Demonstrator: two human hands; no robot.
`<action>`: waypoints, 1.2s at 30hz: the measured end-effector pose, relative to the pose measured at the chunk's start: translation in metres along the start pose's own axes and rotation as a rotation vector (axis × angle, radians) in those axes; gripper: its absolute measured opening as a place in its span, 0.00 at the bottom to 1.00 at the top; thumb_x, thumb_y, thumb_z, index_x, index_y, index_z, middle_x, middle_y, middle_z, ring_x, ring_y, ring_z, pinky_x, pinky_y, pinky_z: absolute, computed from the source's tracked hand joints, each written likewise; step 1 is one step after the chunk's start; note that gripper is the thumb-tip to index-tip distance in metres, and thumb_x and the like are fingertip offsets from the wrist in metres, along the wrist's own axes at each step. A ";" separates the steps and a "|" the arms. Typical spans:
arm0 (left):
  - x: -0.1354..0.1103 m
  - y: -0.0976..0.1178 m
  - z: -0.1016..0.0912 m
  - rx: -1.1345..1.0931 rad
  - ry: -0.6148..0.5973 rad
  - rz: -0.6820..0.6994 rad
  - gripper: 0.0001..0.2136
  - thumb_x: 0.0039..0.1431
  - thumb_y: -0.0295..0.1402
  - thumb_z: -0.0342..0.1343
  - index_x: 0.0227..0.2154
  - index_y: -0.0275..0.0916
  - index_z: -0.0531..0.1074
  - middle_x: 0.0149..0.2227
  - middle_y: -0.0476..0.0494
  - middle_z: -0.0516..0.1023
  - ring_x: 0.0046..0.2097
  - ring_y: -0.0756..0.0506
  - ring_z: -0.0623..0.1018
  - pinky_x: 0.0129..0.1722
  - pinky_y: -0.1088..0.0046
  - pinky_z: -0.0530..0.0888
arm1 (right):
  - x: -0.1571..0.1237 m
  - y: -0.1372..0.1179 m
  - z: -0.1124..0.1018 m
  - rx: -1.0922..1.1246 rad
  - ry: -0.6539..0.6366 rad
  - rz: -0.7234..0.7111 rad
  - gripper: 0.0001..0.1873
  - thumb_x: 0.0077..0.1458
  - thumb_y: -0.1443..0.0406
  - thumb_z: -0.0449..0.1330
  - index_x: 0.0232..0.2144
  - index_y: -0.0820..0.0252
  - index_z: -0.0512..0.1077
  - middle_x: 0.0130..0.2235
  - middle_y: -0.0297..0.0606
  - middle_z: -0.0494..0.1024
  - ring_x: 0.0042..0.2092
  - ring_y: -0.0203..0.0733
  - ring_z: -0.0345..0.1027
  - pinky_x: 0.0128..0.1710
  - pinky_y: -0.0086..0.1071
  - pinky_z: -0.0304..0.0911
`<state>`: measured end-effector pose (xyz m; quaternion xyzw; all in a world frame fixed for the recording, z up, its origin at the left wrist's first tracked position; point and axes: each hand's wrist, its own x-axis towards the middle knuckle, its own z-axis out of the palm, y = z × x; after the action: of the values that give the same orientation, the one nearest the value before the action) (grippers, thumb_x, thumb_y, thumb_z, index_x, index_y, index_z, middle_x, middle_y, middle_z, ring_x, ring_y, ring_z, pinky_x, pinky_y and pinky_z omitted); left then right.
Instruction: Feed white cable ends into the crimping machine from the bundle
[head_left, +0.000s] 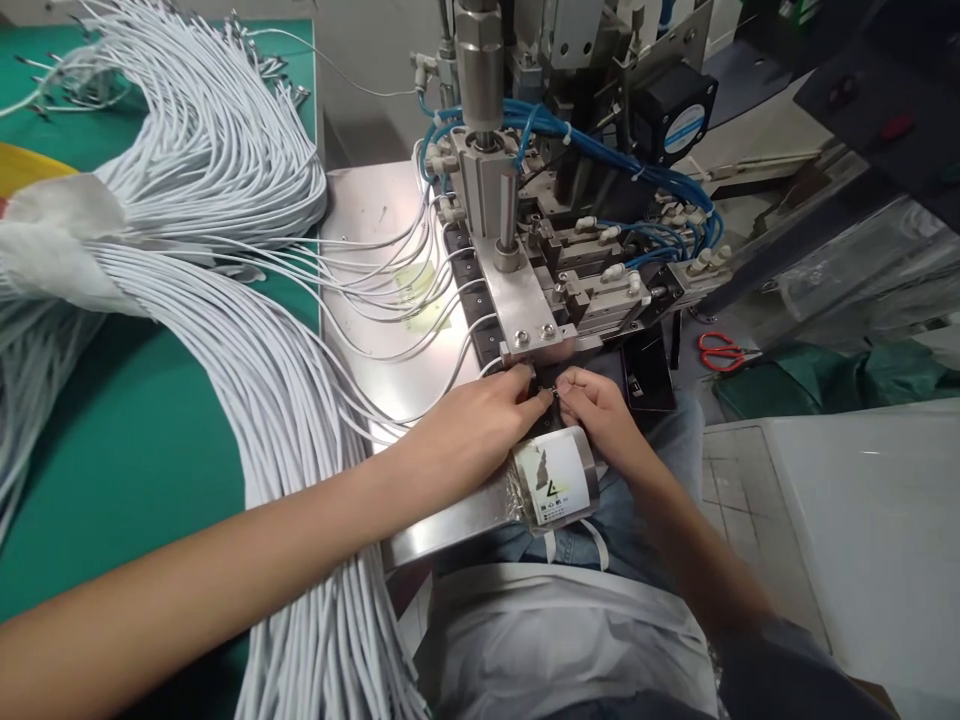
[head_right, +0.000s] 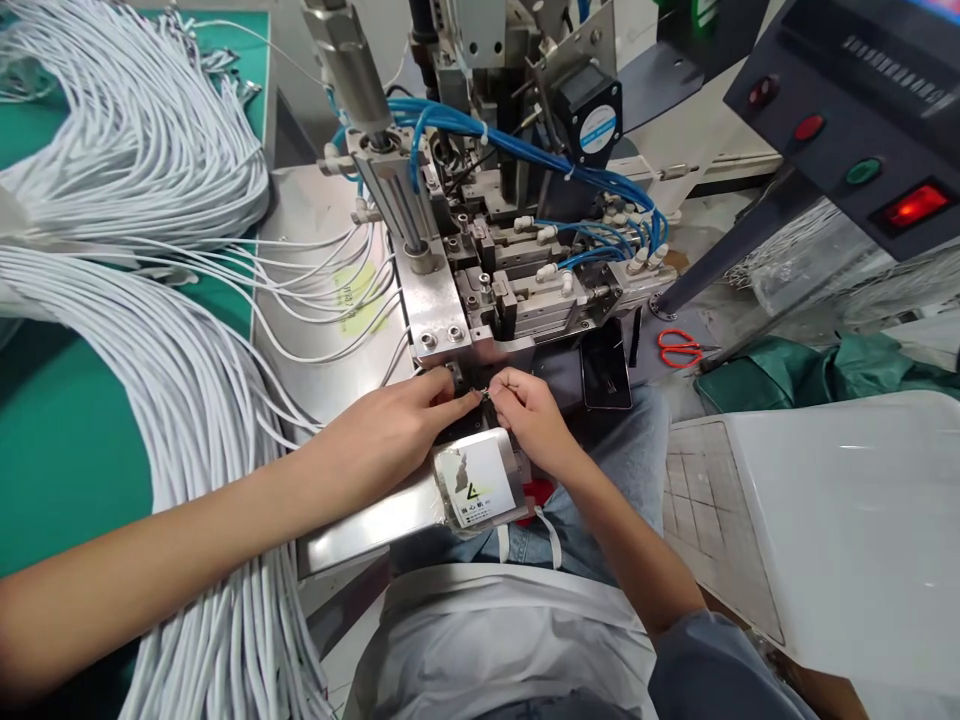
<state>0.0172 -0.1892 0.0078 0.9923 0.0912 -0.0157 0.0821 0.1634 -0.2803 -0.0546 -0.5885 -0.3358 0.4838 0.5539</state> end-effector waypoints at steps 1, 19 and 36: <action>0.000 0.000 0.000 0.015 -0.006 0.001 0.17 0.54 0.20 0.47 0.46 0.34 0.69 0.35 0.42 0.68 0.33 0.47 0.72 0.33 0.71 0.70 | 0.000 0.000 0.000 -0.013 0.003 -0.002 0.15 0.51 0.55 0.55 0.22 0.58 0.60 0.17 0.23 0.54 0.19 0.28 0.45 0.18 0.25 0.43; -0.004 0.004 -0.007 0.187 -0.031 -0.011 0.16 0.55 0.24 0.49 0.47 0.35 0.70 0.35 0.41 0.70 0.33 0.45 0.74 0.26 0.72 0.68 | 0.006 0.013 0.003 -0.156 0.069 -0.132 0.16 0.54 0.55 0.52 0.21 0.57 0.57 0.19 0.25 0.50 0.21 0.31 0.43 0.20 0.27 0.44; -0.012 0.005 -0.009 0.210 0.041 -0.293 0.11 0.55 0.19 0.46 0.31 0.33 0.74 0.33 0.37 0.73 0.32 0.43 0.75 0.26 0.71 0.62 | -0.109 0.005 0.077 -0.413 -0.105 -0.178 0.08 0.56 0.63 0.54 0.32 0.59 0.73 0.19 0.30 0.68 0.21 0.32 0.59 0.24 0.28 0.55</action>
<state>0.0060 -0.1944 0.0185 0.9717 0.2342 -0.0165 -0.0269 0.0569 -0.3575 -0.0322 -0.6314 -0.5067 0.3839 0.4440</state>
